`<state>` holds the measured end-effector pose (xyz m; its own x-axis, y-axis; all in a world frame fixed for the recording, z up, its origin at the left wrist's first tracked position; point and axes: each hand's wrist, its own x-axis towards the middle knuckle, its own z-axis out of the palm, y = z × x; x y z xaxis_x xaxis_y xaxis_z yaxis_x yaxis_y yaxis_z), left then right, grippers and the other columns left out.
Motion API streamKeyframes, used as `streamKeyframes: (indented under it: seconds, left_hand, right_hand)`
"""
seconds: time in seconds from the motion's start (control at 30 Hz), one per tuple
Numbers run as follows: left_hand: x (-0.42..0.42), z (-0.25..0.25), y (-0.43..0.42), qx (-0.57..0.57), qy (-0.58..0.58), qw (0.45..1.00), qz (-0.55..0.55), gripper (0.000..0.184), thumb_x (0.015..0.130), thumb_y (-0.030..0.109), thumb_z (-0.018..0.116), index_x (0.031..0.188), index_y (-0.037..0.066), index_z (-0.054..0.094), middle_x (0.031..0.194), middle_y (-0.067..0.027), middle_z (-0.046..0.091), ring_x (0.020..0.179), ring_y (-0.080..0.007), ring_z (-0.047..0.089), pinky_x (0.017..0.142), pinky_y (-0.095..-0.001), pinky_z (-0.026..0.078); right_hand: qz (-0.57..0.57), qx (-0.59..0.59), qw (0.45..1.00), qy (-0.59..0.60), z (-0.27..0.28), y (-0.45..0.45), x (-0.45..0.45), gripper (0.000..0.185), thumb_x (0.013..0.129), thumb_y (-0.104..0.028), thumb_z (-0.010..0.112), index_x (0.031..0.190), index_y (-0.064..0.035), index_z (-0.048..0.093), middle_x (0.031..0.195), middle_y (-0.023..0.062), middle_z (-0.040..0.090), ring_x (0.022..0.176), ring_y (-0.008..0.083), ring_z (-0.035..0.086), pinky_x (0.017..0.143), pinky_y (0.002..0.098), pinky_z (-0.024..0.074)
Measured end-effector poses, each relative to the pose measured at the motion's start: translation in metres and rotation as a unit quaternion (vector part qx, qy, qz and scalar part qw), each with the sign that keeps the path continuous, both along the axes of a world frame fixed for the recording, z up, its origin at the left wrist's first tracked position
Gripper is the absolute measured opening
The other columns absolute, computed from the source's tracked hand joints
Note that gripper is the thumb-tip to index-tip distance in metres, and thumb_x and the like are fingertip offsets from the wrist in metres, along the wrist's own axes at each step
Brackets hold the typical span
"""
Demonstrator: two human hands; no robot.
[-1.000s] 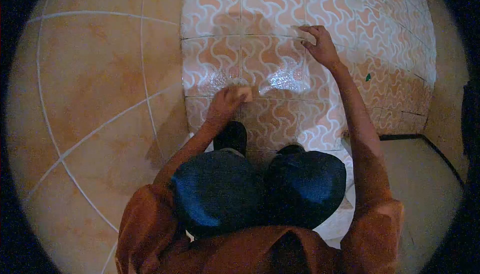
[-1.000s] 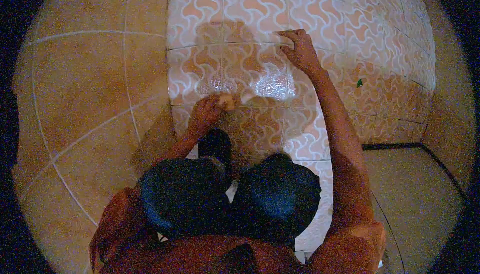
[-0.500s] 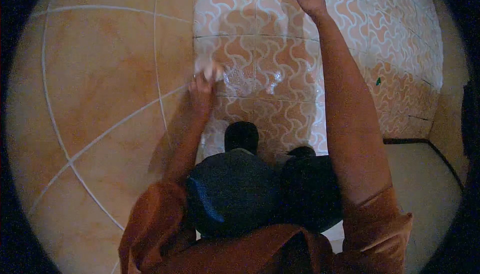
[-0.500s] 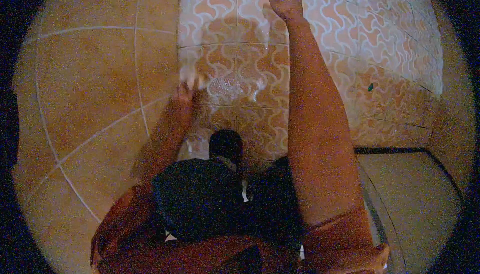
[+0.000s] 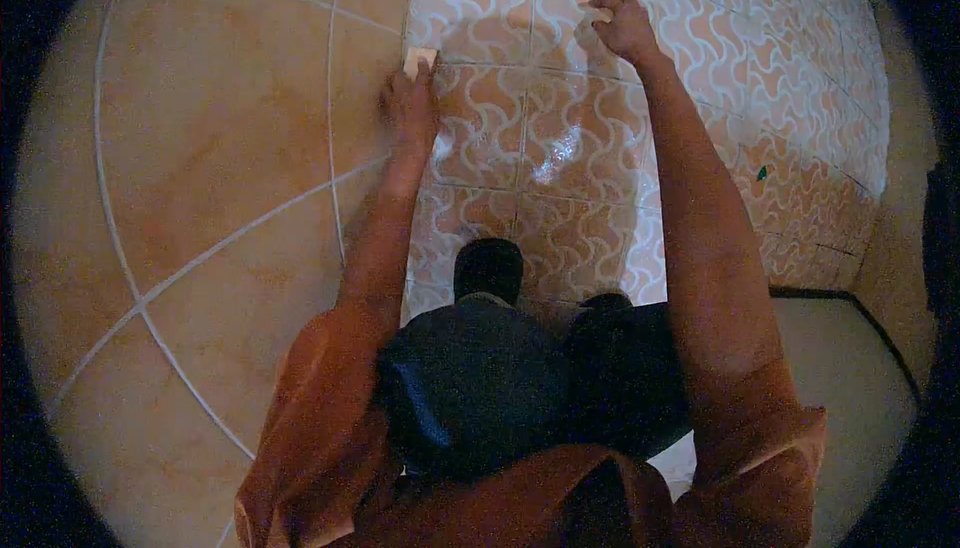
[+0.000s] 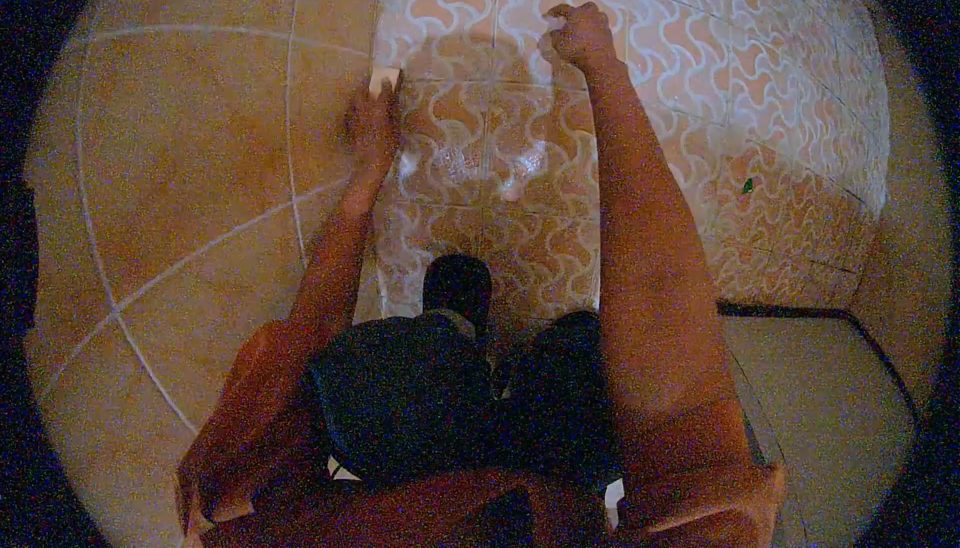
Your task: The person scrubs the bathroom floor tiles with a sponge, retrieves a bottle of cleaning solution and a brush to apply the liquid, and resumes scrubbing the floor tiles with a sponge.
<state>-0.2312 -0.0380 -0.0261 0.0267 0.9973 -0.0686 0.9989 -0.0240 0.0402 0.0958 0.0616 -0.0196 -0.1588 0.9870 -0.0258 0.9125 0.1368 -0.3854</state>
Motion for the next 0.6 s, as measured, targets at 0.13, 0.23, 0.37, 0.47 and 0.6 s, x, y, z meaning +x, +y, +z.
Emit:
streamKeyframes:
  seconds: [0.13, 0.23, 0.37, 0.47, 0.6]
  left_hand:
    - [-0.009, -0.019, -0.114, -0.019, 0.047, 0.994, -0.093, 0.044, 0.081, 0.013, 0.047, 0.125, 0.008, 0.040, 0.120, -0.0257, 0.041, 0.105, -0.0398, 0.043, 0.085, -0.0434, 0.039]
    - [0.025, 0.007, -0.186, -0.195, -0.171, 0.955, -0.142, 0.041, 0.081, 0.015, 0.048, 0.121, 0.004, 0.041, 0.122, -0.0231, 0.041, 0.105, -0.0376, 0.046, 0.085, -0.0442, 0.040]
    - [0.090, 0.006, -0.093, -0.069, -0.219, 0.904, -0.362, 0.034, 0.080, 0.017, 0.050, 0.111, 0.004, 0.049, 0.118, -0.0191, 0.046, 0.100, -0.0371, 0.049, 0.081, -0.0445, 0.041]
    - [0.106, -0.003, 0.012, -0.058, -0.114, 0.939, -0.320, 0.032, 0.079, 0.017, 0.049, 0.109, 0.009, 0.052, 0.112, -0.0151, 0.051, 0.094, -0.0341, 0.051, 0.076, -0.0456, 0.042]
    - [0.108, -0.021, 0.036, 0.114, -0.117, 0.926, -0.339, 0.024, 0.081, 0.019, 0.048, 0.101, 0.008, 0.055, 0.102, -0.0163, 0.054, 0.083, -0.0342, 0.052, 0.071, -0.0465, 0.041]
  right_hand:
    - [-0.013, 0.012, 1.000, -0.010, -0.015, -0.012, 0.018, 0.036, 0.064, -0.027, 0.065, 0.100, -0.0200, 0.061, 0.089, 0.0209, 0.056, 0.091, 0.0333, 0.053, 0.079, 0.0426, 0.0445]
    - [-0.042, 0.008, 0.999, -0.007, -0.011, -0.020, 0.038, 0.039, 0.063, -0.029, 0.066, 0.100, -0.0206, 0.061, 0.090, 0.0216, 0.055, 0.090, 0.0346, 0.053, 0.079, 0.0431, 0.0446]
    - [-0.105, -0.032, 0.992, -0.056, -0.009, -0.022, 0.053, 0.040, 0.062, -0.030, 0.066, 0.100, -0.0207, 0.061, 0.090, 0.0207, 0.056, 0.090, 0.0349, 0.053, 0.080, 0.0421, 0.0440]
    - [-0.081, -0.012, 0.996, -0.028, -0.007, -0.018, 0.055, 0.039, 0.062, -0.030, 0.065, 0.099, -0.0196, 0.061, 0.091, 0.0204, 0.056, 0.089, 0.0348, 0.054, 0.080, 0.0415, 0.0437]
    - [-0.075, 0.037, 0.996, -0.024, 0.000, -0.026, 0.067, 0.037, 0.064, -0.028, 0.063, 0.098, -0.0155, 0.061, 0.089, 0.0186, 0.058, 0.088, 0.0336, 0.054, 0.079, 0.0424, 0.0431]
